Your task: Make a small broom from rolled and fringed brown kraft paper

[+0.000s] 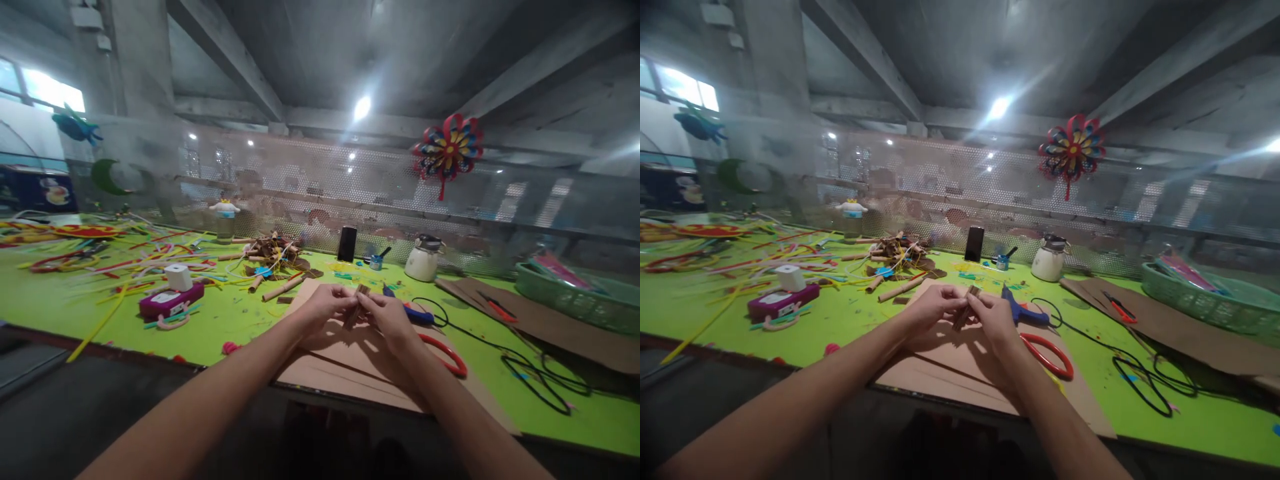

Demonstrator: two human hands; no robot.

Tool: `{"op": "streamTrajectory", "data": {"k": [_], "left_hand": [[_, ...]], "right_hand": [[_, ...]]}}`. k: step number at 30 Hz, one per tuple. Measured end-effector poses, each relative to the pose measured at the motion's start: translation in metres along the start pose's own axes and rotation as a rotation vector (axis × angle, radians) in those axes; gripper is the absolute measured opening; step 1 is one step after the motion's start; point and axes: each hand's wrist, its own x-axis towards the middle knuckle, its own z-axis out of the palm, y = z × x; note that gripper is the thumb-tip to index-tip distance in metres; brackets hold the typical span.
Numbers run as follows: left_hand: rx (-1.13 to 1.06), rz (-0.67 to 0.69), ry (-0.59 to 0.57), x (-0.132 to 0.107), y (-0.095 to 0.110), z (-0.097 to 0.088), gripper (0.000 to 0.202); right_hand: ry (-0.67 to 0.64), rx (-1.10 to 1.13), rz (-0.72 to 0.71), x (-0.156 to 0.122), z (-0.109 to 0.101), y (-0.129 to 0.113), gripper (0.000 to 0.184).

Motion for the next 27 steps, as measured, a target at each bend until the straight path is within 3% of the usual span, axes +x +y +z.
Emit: {"op": "streamTrajectory", "data": {"k": [9, 13, 19, 27], "left_hand": [[0.164, 0.115, 0.094, 0.004, 0.005, 0.008, 0.028], [0.218, 0.108, 0.093, 0.003, 0.005, 0.009, 0.026], [0.148, 0.131, 0.048, 0.004, 0.001, 0.003, 0.028], [-0.005, 0.072, 0.152, 0.009, -0.004, -0.004, 0.029]], "right_hand": [[0.110, -0.028, -0.032, -0.004, -0.003, 0.005, 0.035], [0.043, 0.044, 0.019, -0.008, 0.001, 0.001, 0.031], [-0.106, 0.184, 0.074, -0.012, 0.002, 0.001, 0.028], [0.011, 0.152, 0.123, -0.011, 0.002, -0.001, 0.031]]}}
